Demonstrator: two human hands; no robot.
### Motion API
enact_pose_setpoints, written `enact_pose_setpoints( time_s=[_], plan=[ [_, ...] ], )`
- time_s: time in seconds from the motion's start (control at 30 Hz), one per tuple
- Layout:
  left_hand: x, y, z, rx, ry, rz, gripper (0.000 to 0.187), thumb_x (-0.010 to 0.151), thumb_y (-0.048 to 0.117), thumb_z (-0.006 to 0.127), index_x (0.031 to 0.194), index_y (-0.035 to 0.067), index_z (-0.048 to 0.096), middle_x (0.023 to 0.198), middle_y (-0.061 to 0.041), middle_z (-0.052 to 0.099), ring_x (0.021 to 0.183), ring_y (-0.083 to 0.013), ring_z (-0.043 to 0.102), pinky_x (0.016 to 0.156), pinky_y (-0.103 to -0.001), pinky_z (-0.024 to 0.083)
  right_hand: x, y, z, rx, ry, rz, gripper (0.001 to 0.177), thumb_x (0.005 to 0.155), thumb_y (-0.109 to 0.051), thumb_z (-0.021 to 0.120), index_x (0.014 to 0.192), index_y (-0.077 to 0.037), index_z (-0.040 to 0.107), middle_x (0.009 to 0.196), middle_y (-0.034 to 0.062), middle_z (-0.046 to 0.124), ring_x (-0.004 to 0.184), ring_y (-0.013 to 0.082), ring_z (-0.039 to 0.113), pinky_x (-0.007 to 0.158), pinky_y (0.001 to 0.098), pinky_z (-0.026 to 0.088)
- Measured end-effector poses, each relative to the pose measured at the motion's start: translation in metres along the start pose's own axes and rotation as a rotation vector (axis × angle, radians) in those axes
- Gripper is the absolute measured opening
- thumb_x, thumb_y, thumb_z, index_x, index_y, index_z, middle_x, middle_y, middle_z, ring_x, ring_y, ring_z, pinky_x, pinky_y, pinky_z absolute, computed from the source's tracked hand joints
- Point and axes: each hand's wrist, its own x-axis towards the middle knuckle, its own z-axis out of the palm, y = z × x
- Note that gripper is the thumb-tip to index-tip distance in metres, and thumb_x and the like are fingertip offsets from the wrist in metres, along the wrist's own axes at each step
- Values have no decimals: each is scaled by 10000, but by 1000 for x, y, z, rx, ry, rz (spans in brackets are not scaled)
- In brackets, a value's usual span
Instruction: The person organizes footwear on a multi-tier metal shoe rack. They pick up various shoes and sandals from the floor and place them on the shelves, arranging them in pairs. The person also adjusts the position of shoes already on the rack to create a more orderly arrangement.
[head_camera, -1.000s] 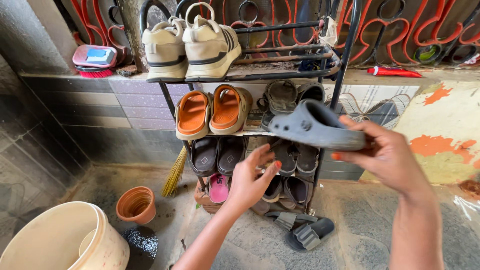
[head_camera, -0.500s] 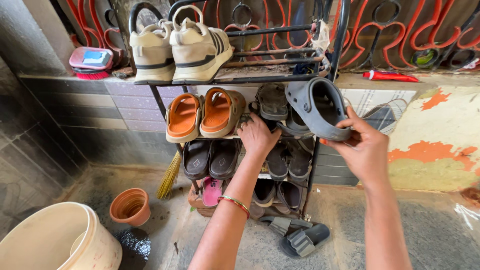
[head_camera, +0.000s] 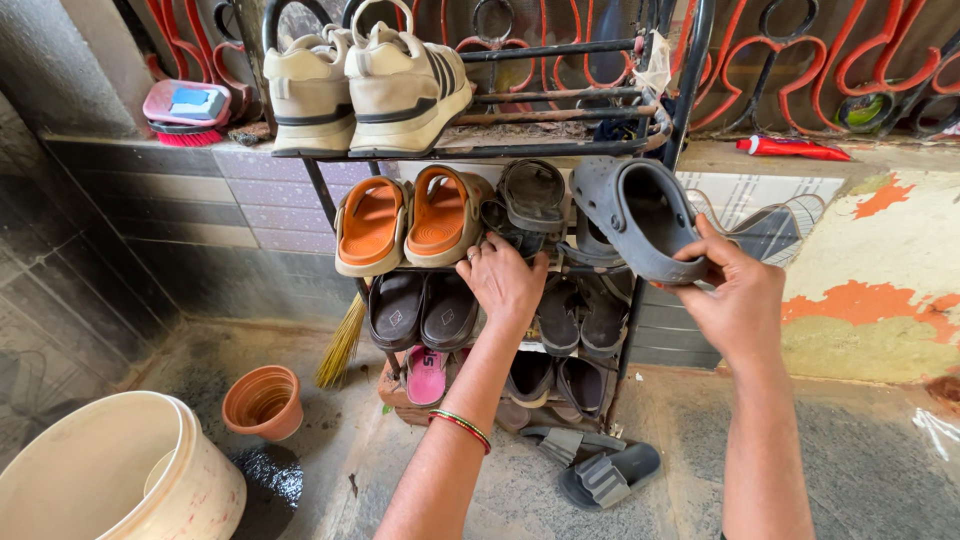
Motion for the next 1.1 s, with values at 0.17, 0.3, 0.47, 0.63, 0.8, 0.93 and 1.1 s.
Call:
enact_pose_setpoints(
  time_s=[0.17, 0.3, 0.47, 0.63, 0.8, 0.93, 1.1],
  plan=[
    [-10, 9, -8, 1, 162, 90, 760, 700, 478, 788, 1193, -61, 578, 1150, -204, 635, 1109, -343, 537, 912, -472, 379, -4, -9, 5, -109, 10, -41, 325, 690, -45, 898, 984, -37, 758, 1372, 215, 659, 905, 194, 774, 757, 279, 603],
    [-18, 24, 0, -97, 226, 426, 567, 885, 344, 718, 1291, -10, 540, 1273, -186, 580, 1140, -305, 563, 934, -437, 450, -3, -12, 4, -80, 25, 2, 306, 711, -65, 909, 965, -22, 745, 1364, 205, 674, 849, 183, 775, 722, 283, 594],
    [-28, 68, 16, -349, 25, 251, 551, 886, 339, 713, 1313, 30, 550, 1269, -179, 576, 1122, -353, 603, 956, -483, 496, -5, -12, 1, 49, 82, 0, 336, 730, -21, 901, 1005, 17, 711, 1371, 202, 678, 901, 172, 766, 760, 272, 612],
    [-20, 105, 26, -185, -175, 224, 672, 772, 427, 782, 1317, 81, 596, 1470, -287, 433, 1213, -506, 525, 976, -557, 436, -4, -9, -3, 86, 87, 1, 346, 731, 5, 900, 1010, 33, 698, 1355, 207, 685, 912, 152, 756, 756, 271, 612],
    [-18, 102, 37, -123, -253, 239, 606, 798, 449, 766, 1248, 63, 638, 1566, -250, 374, 1236, -451, 547, 959, -643, 414, -7, -7, -8, 121, 89, 12, 297, 766, 38, 867, 1010, 39, 698, 1329, 210, 708, 920, 133, 747, 772, 264, 605],
    [-13, 86, 43, -96, -291, 241, 414, 952, 439, 669, 1119, 63, 699, 1475, -266, 489, 1161, -449, 606, 947, -604, 470, -8, -7, -8, 184, 94, -31, 288, 784, 53, 850, 1005, 48, 665, 1367, 234, 677, 928, 132, 746, 772, 257, 608],
    [-15, 72, 40, 54, -35, 404, 384, 908, 413, 674, 969, 36, 714, 1325, -272, 608, 980, -365, 703, 807, -535, 558, -8, -19, -7, 142, 109, -9, 395, 804, -5, 882, 1139, 36, 678, 1110, 173, 750, 901, 125, 731, 776, 255, 618]
  ],
)
